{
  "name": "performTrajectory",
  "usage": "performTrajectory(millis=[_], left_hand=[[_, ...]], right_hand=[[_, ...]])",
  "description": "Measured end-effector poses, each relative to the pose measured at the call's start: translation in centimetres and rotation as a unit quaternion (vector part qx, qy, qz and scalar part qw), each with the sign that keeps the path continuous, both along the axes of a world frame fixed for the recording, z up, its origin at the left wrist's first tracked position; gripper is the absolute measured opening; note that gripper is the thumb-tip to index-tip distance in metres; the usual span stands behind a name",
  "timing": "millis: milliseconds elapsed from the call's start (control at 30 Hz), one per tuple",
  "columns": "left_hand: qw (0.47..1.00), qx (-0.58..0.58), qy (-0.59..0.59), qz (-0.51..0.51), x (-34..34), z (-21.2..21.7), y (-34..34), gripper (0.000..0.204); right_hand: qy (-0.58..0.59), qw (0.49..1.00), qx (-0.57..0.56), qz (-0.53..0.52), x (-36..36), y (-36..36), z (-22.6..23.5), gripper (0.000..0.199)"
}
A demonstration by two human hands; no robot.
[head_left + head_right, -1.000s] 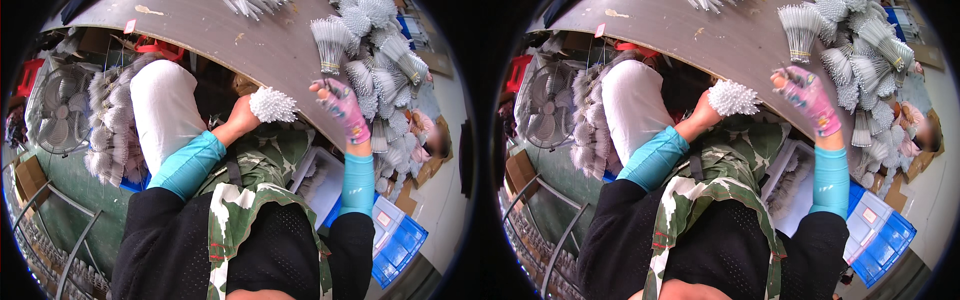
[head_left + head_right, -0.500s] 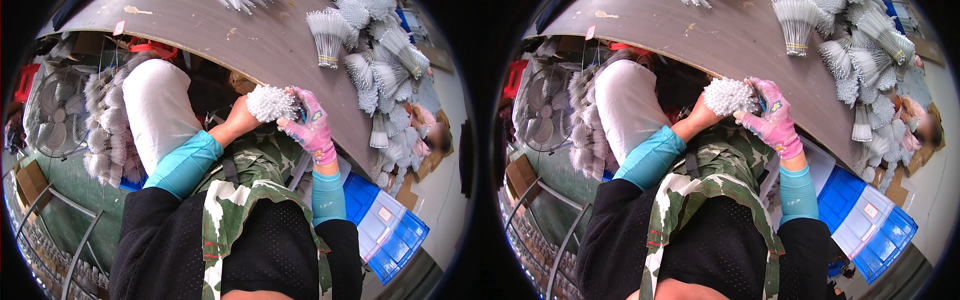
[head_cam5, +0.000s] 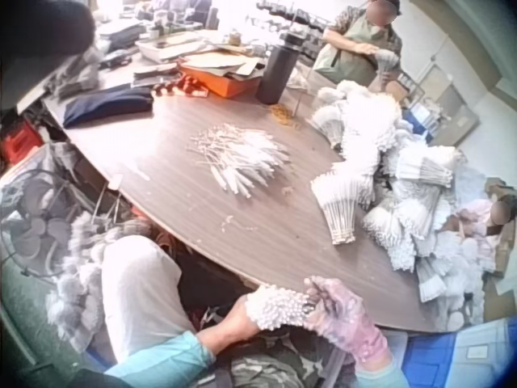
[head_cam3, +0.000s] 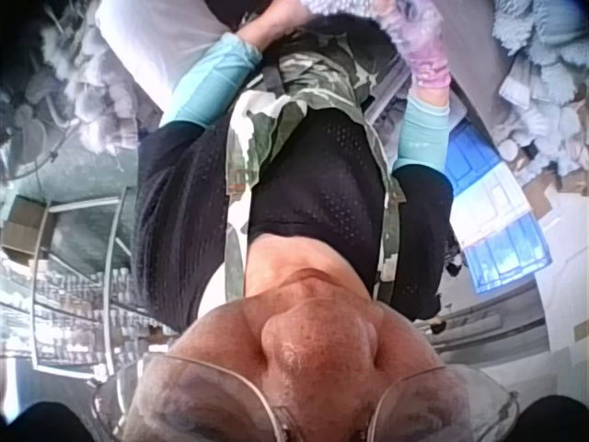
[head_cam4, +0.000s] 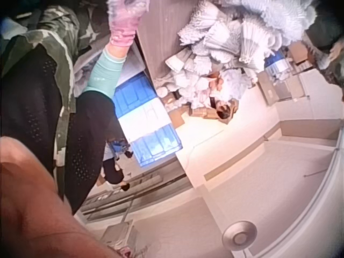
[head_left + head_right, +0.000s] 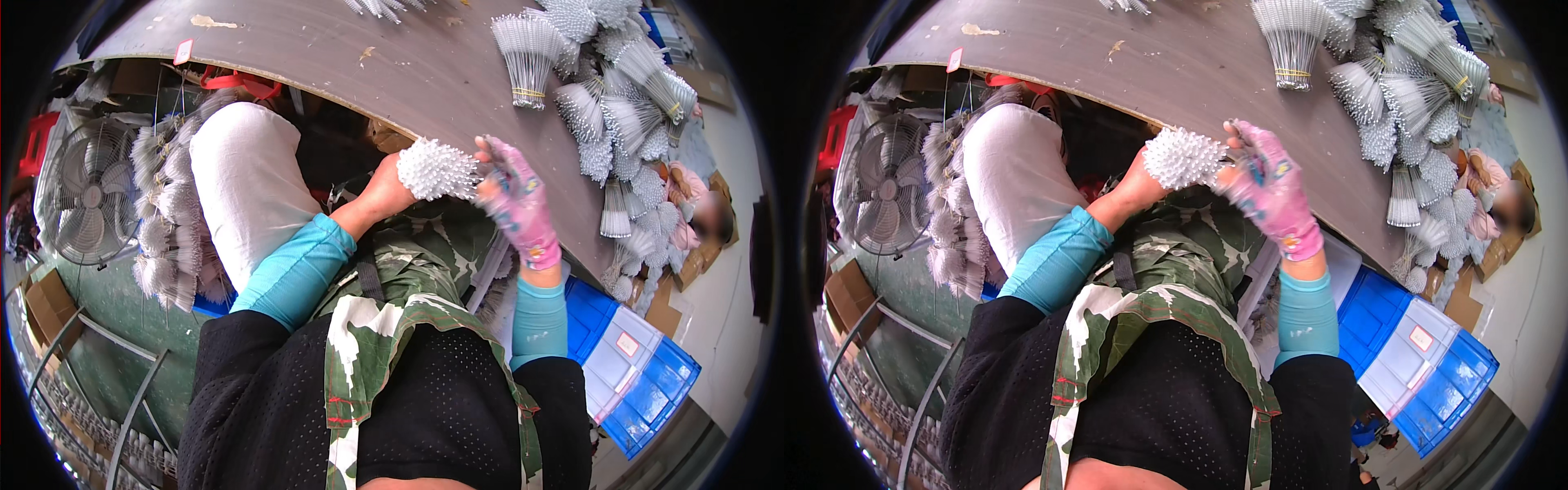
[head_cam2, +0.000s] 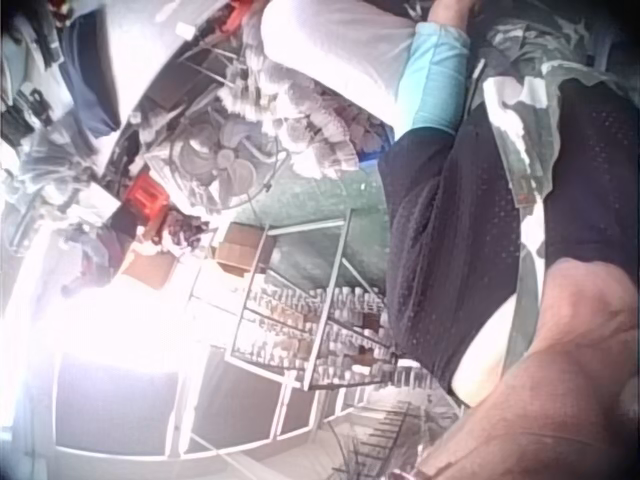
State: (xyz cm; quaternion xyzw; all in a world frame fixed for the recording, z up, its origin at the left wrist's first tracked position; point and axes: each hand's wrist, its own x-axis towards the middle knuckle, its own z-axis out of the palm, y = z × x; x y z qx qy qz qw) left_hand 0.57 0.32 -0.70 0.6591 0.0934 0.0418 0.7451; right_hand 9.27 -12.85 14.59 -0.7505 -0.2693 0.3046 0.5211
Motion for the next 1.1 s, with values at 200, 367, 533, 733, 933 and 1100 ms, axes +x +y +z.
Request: performTrajectory(millis=[200,367,533,733,933,1100], left_hand=[[0.995,0.065,-0.069,0.041,0.1,-0.3,0.3,0.031],[0.998,0.044,-0.029,0.024,-0.1,0.4,0.7,0.030],[0.998,0.044,-0.031,0.030,-0.4,0.5,0.9,0.034],[1.000,0.007,0.015,0.014,-0.3,0.8,1.2,0.040],[0.999,0.016,-0.031,0.003,-0.1,-0.8,1.0,0.045],[0.998,0.058,-0.034,0.002,0.0,-0.4,1.0,0.046]], right_hand=[[-0.034,0.954,-0.261,0.146,3.3,1.9,5.1,0.036],[-0.116,0.906,-0.325,0.245,5.0,4.1,6.2,0.033],[-0.346,0.776,-0.327,0.413,5.6,5.3,5.6,0.025],[-0.247,0.795,-0.396,0.388,5.5,6.8,6.0,0.033],[-0.108,0.839,-0.435,0.309,6.1,7.6,6.4,0.046],[-0.060,0.852,-0.435,0.286,5.5,7.2,5.8,0.046]])
